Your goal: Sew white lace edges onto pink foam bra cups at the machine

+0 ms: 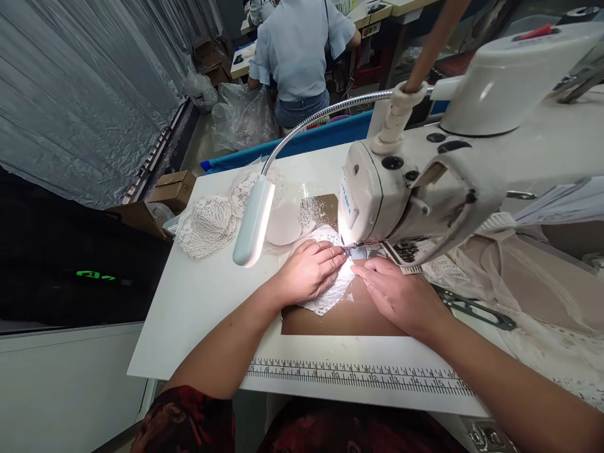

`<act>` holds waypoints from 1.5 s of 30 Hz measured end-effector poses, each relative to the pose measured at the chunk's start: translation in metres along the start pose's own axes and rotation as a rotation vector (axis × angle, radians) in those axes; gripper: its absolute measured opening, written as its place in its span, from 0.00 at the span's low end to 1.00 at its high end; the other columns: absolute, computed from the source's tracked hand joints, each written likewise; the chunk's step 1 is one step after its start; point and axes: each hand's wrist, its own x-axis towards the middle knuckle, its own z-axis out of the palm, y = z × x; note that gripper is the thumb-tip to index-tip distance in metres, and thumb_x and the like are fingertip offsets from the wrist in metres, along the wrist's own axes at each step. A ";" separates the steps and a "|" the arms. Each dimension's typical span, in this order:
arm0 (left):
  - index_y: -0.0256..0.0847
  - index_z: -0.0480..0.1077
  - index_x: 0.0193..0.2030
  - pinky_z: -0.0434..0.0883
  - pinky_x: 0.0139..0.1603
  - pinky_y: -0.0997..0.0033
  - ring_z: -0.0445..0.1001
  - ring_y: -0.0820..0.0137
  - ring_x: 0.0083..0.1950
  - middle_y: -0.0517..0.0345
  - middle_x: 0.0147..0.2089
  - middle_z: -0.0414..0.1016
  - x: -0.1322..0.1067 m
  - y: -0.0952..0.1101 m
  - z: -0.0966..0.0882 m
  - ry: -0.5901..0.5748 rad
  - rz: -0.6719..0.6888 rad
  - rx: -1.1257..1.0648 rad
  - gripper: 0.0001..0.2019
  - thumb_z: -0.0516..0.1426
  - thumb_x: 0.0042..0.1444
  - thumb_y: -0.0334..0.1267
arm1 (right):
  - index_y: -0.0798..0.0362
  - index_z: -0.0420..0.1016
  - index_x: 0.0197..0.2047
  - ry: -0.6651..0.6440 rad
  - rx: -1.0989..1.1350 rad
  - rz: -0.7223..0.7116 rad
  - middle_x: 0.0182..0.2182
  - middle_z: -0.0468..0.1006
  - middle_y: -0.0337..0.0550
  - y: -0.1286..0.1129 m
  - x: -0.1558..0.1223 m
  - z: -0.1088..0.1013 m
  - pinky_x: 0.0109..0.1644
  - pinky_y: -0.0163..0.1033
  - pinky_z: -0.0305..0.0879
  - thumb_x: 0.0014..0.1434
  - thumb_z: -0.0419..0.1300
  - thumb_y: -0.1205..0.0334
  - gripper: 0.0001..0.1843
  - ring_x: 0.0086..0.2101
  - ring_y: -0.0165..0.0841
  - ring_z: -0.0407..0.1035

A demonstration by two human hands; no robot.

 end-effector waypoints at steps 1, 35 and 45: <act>0.35 0.65 0.58 0.63 0.57 0.54 0.65 0.58 0.58 0.46 0.59 0.70 0.000 -0.001 0.000 0.002 -0.007 0.001 0.19 0.47 0.65 0.40 | 0.50 0.77 0.45 -0.008 -0.004 0.013 0.29 0.74 0.44 0.000 0.000 0.000 0.30 0.36 0.54 0.60 0.46 0.67 0.19 0.28 0.32 0.64; 0.36 0.66 0.58 0.59 0.59 0.55 0.64 0.61 0.60 0.49 0.60 0.69 -0.008 0.003 -0.003 -0.068 0.054 0.000 0.19 0.46 0.65 0.40 | 0.51 0.76 0.48 -0.003 -0.095 -0.015 0.35 0.77 0.44 -0.005 0.002 -0.004 0.27 0.37 0.51 0.59 0.48 0.70 0.20 0.28 0.32 0.65; 0.36 0.66 0.57 0.60 0.56 0.52 0.63 0.56 0.59 0.46 0.61 0.67 -0.004 0.012 0.002 -0.022 -0.028 0.043 0.20 0.49 0.63 0.42 | 0.52 0.75 0.50 0.012 -0.163 0.053 0.34 0.75 0.43 -0.010 0.003 -0.003 0.27 0.38 0.47 0.59 0.48 0.71 0.20 0.26 0.31 0.60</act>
